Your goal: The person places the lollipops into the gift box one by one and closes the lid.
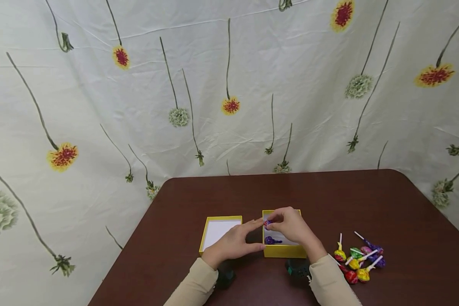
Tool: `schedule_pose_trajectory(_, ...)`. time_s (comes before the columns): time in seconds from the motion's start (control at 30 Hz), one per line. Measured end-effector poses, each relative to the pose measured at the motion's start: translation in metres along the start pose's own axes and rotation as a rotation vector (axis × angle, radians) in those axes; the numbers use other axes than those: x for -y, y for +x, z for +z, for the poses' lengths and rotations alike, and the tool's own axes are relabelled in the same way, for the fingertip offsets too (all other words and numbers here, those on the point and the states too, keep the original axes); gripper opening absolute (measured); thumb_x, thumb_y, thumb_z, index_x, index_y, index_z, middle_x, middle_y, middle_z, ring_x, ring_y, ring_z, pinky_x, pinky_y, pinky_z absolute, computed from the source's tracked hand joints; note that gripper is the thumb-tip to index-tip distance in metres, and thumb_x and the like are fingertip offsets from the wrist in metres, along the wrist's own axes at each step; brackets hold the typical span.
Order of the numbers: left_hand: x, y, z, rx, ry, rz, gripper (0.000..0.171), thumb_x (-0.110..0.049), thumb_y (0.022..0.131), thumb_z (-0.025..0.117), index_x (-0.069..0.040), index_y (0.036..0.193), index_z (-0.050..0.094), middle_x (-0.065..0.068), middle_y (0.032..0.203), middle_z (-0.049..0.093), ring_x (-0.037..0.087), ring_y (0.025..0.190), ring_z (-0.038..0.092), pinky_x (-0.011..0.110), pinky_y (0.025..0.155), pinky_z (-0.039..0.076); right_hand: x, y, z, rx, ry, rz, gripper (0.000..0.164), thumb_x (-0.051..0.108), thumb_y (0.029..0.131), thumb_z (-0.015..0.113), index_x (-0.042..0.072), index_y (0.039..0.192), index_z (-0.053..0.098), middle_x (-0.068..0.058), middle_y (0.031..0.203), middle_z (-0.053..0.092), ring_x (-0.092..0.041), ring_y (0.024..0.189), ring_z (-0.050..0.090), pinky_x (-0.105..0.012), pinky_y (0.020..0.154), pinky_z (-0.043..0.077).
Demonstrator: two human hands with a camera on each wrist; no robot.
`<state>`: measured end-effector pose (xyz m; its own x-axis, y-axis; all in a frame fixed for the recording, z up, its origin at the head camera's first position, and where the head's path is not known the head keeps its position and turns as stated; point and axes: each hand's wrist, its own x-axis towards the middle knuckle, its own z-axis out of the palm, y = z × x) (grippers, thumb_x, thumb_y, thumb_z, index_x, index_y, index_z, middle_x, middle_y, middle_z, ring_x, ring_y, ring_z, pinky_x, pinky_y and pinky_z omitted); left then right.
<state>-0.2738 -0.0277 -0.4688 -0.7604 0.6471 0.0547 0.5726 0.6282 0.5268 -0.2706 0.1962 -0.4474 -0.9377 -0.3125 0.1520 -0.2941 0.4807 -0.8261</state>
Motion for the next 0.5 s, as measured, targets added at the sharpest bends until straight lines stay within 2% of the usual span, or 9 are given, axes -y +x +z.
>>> schedule_pose_trajectory(0.17,0.0002,-0.0002,0.0000,0.003,-0.012,-0.003,0.071,-0.051,0.094,0.065,-0.022,0.154,0.041,-0.006,0.161,0.038,0.021,0.147,0.040,0.044,0.116,0.041,-0.0019,0.0016,0.0018,0.009,0.002,0.013,0.016,0.008,0.089,0.074,0.000,0.102,0.076,-0.012,0.098,0.075,-0.024,0.089,0.072,-0.040,0.080,0.062)
schedule_pose_trajectory(0.5,0.0000,-0.0010,-0.0001,-0.001,-0.007,0.000,0.070,-0.049,0.094,0.066,-0.021,0.154,0.043,-0.004,0.160,0.040,0.022,0.146,0.041,0.044,0.116,0.041,-0.0084,0.0036,0.0045,0.027,0.001,0.008,0.016,0.008,0.088,0.075,-0.002,0.100,0.076,-0.012,0.095,0.075,-0.020,0.085,0.071,-0.031,0.074,0.060)
